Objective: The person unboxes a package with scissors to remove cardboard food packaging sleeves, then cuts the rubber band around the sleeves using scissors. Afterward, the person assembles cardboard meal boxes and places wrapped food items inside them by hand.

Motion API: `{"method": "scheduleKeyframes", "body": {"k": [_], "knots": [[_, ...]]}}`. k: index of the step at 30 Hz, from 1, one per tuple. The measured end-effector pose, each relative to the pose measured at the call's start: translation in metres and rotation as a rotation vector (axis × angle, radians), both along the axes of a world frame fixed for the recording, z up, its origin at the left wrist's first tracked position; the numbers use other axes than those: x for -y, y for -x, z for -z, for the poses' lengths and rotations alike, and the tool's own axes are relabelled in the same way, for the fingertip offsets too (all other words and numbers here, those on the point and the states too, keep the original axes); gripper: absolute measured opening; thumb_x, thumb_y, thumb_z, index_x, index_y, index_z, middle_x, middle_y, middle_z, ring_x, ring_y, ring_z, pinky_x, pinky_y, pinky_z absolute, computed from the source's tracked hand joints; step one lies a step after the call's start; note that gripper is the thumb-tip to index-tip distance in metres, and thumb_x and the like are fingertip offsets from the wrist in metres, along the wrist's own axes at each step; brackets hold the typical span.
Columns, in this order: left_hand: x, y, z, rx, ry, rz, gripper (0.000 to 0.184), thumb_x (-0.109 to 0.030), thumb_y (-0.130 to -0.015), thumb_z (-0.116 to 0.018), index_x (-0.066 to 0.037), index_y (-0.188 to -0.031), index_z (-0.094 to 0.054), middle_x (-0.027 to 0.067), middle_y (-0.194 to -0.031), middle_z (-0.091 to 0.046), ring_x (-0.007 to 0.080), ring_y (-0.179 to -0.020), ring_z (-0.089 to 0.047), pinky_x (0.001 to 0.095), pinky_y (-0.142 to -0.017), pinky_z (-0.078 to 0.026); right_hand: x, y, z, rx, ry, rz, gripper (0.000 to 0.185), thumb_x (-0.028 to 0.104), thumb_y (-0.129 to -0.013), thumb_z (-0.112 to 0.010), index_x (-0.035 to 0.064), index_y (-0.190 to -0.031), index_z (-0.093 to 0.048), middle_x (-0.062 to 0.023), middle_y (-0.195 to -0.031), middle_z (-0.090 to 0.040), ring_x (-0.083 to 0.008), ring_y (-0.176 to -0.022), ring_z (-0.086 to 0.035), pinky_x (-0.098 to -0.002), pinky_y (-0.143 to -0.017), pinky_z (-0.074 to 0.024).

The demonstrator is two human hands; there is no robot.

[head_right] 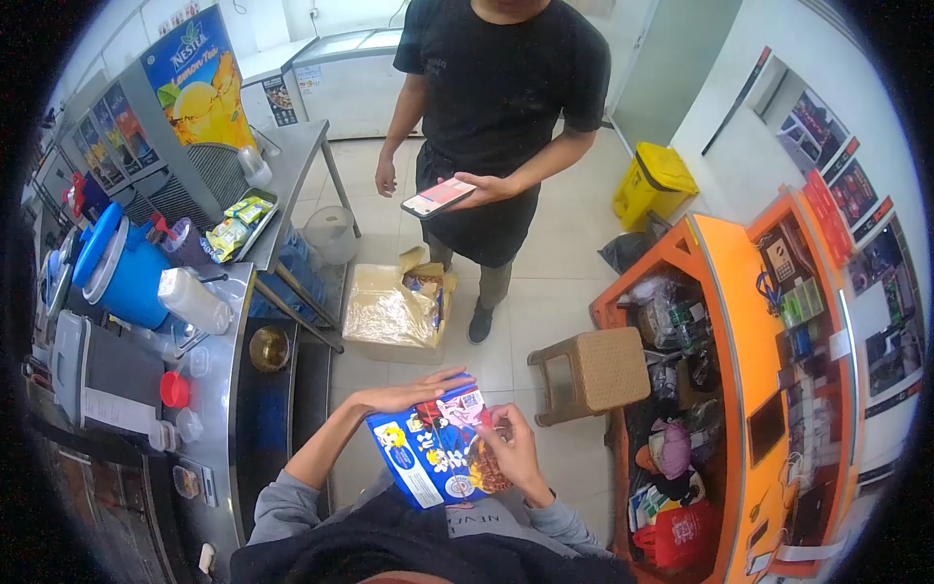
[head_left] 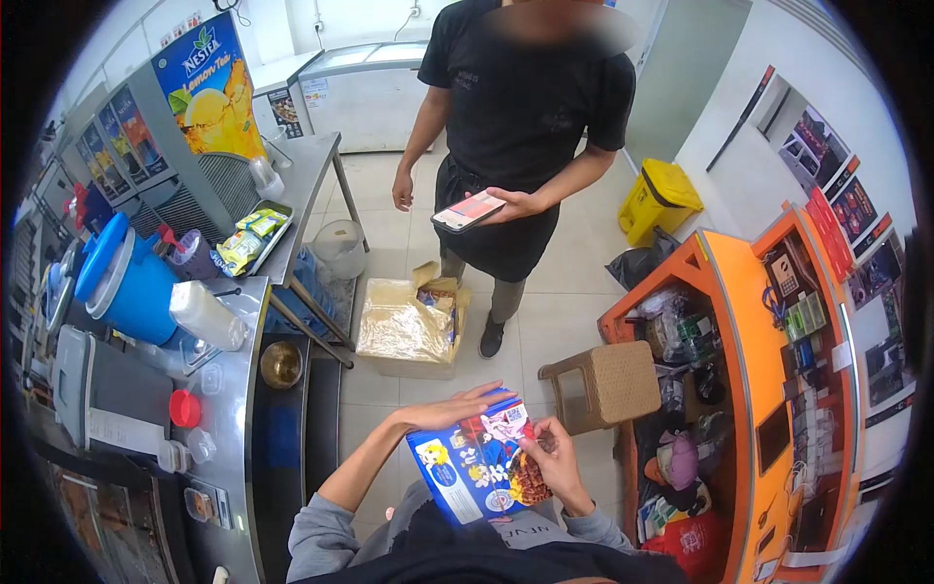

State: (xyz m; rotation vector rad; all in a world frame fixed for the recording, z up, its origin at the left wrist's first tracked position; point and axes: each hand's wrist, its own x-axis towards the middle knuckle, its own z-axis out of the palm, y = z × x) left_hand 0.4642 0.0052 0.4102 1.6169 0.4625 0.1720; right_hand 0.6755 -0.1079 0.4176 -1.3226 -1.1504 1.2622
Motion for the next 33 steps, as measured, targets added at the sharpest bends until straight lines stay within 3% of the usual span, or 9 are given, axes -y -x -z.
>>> {"method": "scheduleKeyframes", "body": {"k": [11,14,16,18,20,21,22,27,33], "knots": [[0.002,-0.003,-0.006,0.022,0.006,0.004,0.057,-0.054,-0.091,-0.021,-0.026,-0.14,-0.022,0.0113,-0.148,-0.003,0.0304,-0.136,-0.003,0.046,-0.107,0.002,0.015,0.01,-0.006,0.315,-0.125,0.204,0.02,0.004,-0.074,-0.067,0.0003,-0.079,-0.049,-0.0048,-0.075,-0.055,-0.0097,-0.066,-0.054,-0.0237,-0.058,-0.0426],[-0.001,-0.002,0.004,0.003,0.044,-0.027,0.059,-0.051,-0.091,-0.027,-0.018,-0.14,-0.023,0.0107,-0.147,-0.006,0.0255,-0.136,-0.007,0.0386,-0.109,-0.007,0.009,0.011,-0.003,0.173,-0.109,0.224,0.019,0.003,-0.073,-0.066,0.0015,-0.079,-0.048,-0.0033,-0.072,-0.054,-0.0088,-0.065,-0.052,-0.0243,-0.058,-0.0424],[-0.004,-0.005,0.022,-0.016,0.136,-0.13,0.061,-0.051,-0.091,-0.028,-0.017,-0.141,-0.02,0.0133,-0.146,-0.01,0.0254,-0.135,-0.008,0.0367,-0.109,-0.008,-0.007,0.006,0.016,0.008,-0.108,0.195,0.019,0.001,-0.073,-0.065,0.0034,-0.077,-0.047,-0.0013,-0.068,-0.051,-0.0077,-0.065,-0.05,-0.0242,-0.057,-0.0417],[-0.004,-0.003,0.015,-0.182,0.615,-0.079,0.064,-0.057,-0.089,-0.029,-0.023,-0.141,-0.016,0.0235,-0.138,-0.023,0.0389,-0.127,-0.026,0.0422,-0.105,-0.02,-0.01,0.0,0.015,0.11,-0.016,0.118,0.019,-0.001,-0.075,-0.063,0.0036,-0.079,-0.045,-0.002,-0.073,-0.051,-0.0075,-0.068,-0.049,-0.0234,-0.06,-0.0408],[0.004,0.006,-0.013,-0.221,-0.076,-0.1,0.07,-0.055,-0.087,-0.038,-0.018,-0.142,-0.016,0.0188,-0.13,-0.034,0.0353,-0.118,-0.04,0.0369,-0.099,-0.032,-0.002,0.006,-0.005,-0.117,-0.1,0.133,0.021,0.001,-0.077,-0.065,0.0048,-0.081,-0.045,-0.0033,-0.079,-0.052,-0.0067,-0.073,-0.048,-0.0226,-0.065,-0.0409],[0.011,0.01,-0.05,-0.256,-0.203,-0.018,0.074,-0.058,-0.084,-0.042,-0.018,-0.141,-0.017,0.0203,-0.126,-0.036,0.0365,-0.112,-0.044,0.0385,-0.095,-0.035,0.006,0.002,-0.023,0.077,-0.159,0.078,0.02,0.0,-0.078,-0.063,0.0045,-0.081,-0.044,-0.0037,-0.08,-0.051,-0.0081,-0.073,-0.049,-0.0233,-0.066,-0.0418],[0.019,0.013,-0.077,-0.286,-0.302,0.079,0.078,-0.061,-0.081,-0.045,-0.019,-0.141,-0.018,0.0218,-0.123,-0.039,0.0378,-0.107,-0.047,0.0401,-0.09,-0.039,0.012,0.006,-0.039,-0.075,-0.099,0.074,0.02,-0.001,-0.079,-0.062,0.0037,-0.082,-0.043,-0.0046,-0.082,-0.049,-0.0101,-0.074,-0.05,-0.0235,-0.067,-0.0416],[0.034,0.005,-0.046,-0.187,-0.292,-0.086,0.075,-0.064,-0.081,-0.039,-0.022,-0.14,-0.021,0.0235,-0.105,-0.045,0.0387,-0.097,-0.05,0.0398,-0.083,-0.039,0.019,-0.002,-0.013,-0.077,-0.132,0.069,0.022,-0.005,-0.075,-0.063,0.0023,-0.083,-0.044,-0.0082,-0.084,-0.05,-0.0135,-0.079,-0.05,-0.0245,-0.072,-0.0411],[0.04,0.009,-0.066,-0.197,-0.131,-0.142,0.066,-0.058,-0.086,-0.034,-0.02,-0.14,-0.024,0.0209,-0.105,-0.046,0.0367,-0.099,-0.049,0.0388,-0.088,-0.036,0.044,0.009,-0.015,0.142,-0.427,0.129,0.029,-0.007,-0.067,-0.07,0.0009,-0.085,-0.049,-0.0139,-0.089,-0.054,-0.0207,-0.082,-0.052,-0.0292,-0.072,-0.0431]]}}
